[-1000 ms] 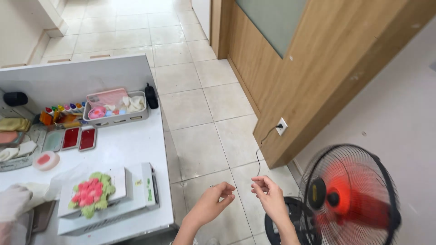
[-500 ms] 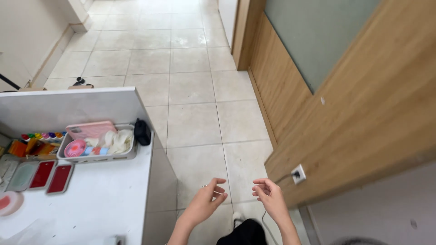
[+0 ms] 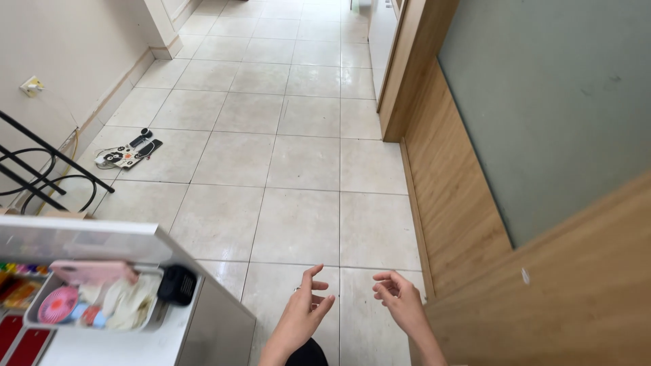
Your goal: Checking and organizing scented candles in a display and workshop area.
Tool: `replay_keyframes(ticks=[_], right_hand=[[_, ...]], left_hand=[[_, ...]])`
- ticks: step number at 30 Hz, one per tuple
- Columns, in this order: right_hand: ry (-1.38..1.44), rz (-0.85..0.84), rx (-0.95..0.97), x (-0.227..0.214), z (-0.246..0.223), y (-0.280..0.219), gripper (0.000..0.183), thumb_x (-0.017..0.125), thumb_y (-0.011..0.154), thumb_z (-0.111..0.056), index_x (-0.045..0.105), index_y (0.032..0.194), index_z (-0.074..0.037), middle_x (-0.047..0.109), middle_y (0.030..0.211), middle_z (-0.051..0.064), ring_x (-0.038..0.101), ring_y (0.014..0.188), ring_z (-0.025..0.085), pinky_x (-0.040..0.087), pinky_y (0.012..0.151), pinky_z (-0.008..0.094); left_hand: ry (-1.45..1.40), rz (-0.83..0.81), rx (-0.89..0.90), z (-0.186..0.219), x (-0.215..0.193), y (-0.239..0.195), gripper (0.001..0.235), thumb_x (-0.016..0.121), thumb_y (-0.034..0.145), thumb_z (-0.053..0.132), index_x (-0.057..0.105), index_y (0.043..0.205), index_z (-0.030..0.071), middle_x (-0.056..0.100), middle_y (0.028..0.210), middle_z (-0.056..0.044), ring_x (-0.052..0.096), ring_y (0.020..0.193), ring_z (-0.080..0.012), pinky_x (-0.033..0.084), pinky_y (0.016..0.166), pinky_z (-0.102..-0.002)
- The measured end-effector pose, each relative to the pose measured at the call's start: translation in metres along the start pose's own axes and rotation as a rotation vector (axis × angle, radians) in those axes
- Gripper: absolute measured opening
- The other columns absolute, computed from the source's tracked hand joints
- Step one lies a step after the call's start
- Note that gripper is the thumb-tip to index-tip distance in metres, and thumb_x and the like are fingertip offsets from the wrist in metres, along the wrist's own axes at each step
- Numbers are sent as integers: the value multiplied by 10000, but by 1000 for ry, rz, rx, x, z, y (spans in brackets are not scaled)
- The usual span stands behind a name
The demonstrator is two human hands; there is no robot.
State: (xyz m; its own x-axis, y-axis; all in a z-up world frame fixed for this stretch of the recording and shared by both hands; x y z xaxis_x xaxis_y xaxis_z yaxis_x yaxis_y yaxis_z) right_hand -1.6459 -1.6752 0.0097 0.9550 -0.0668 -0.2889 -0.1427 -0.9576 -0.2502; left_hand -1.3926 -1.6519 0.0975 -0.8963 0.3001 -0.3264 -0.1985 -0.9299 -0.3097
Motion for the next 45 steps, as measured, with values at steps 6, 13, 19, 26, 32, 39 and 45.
replay_keyframes(ticks=[6, 13, 19, 26, 32, 39, 45], right_hand=[[-71, -27, 45, 19, -48, 124, 205, 674, 914, -153, 731, 1095, -74, 769, 884, 32, 751, 806, 112, 586, 680, 271], [-85, 11, 5, 55, -158, 289, 224, 658, 920, -155, 727, 1110, -59, 778, 897, 52, 756, 823, 123, 588, 706, 288], [-111, 35, -2, 84, -215, 405, 230, 663, 925, -167, 722, 1122, -67, 776, 912, 46, 750, 833, 131, 596, 737, 295], [-107, 7, 48, 87, -228, 529, 224, 650, 928, -167, 723, 1117, -70, 781, 916, 43, 753, 839, 130, 597, 736, 300], [-78, 27, 34, 73, -250, 675, 226, 655, 918, -156, 729, 1113, -69, 772, 916, 46, 752, 839, 126, 595, 728, 301], [-91, 21, -39, 36, -327, 857, 211, 655, 925, -161, 723, 1094, -54, 775, 886, 41, 749, 812, 122, 577, 704, 292], [-116, 31, -74, 16, -369, 980, 215, 636, 930, -157, 716, 1108, -66, 765, 901, 29, 736, 813, 120, 576, 684, 304]], left_hand=[[59, -81, 17, 1, -40, 141, 375, 636, 974, 284, 596, 1314, 131, 754, 1152, -86, 746, 1026, -196, 588, 896, -336], [121, -97, 159, 80, -140, 303, 340, 635, 970, 271, 614, 1263, 101, 750, 1121, -93, 738, 1041, -199, 573, 903, -339], [109, -68, 183, 111, -208, 418, 288, 612, 975, 231, 623, 1221, 80, 754, 1109, -83, 727, 1068, -191, 569, 910, -337], [26, -112, 73, 114, -236, 538, 290, 607, 984, 233, 629, 1232, 86, 767, 1101, -73, 736, 1039, -176, 576, 921, -318], [48, -111, 26, 146, -260, 681, 294, 610, 984, 245, 627, 1235, 93, 762, 1091, -60, 736, 1016, -181, 583, 916, -323], [13, -30, 114, 233, -291, 858, 305, 617, 977, 249, 643, 1244, 105, 763, 1095, -62, 737, 1036, -176, 571, 933, -320], [6, -34, 55, 260, -299, 975, 313, 614, 974, 266, 645, 1241, 105, 777, 1085, -68, 744, 1037, -178, 589, 928, -335]])
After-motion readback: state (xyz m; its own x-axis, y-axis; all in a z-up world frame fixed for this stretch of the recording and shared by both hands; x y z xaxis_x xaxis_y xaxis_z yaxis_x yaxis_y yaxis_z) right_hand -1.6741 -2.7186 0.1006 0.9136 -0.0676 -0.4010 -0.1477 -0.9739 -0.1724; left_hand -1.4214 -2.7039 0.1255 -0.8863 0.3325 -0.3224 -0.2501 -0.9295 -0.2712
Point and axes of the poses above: each hand's wrist, its own y-axis towards the middle knuckle, its own x-axis out of the palm, z = x × y, the point moved 4 cm from there along y, towards the middle knuckle
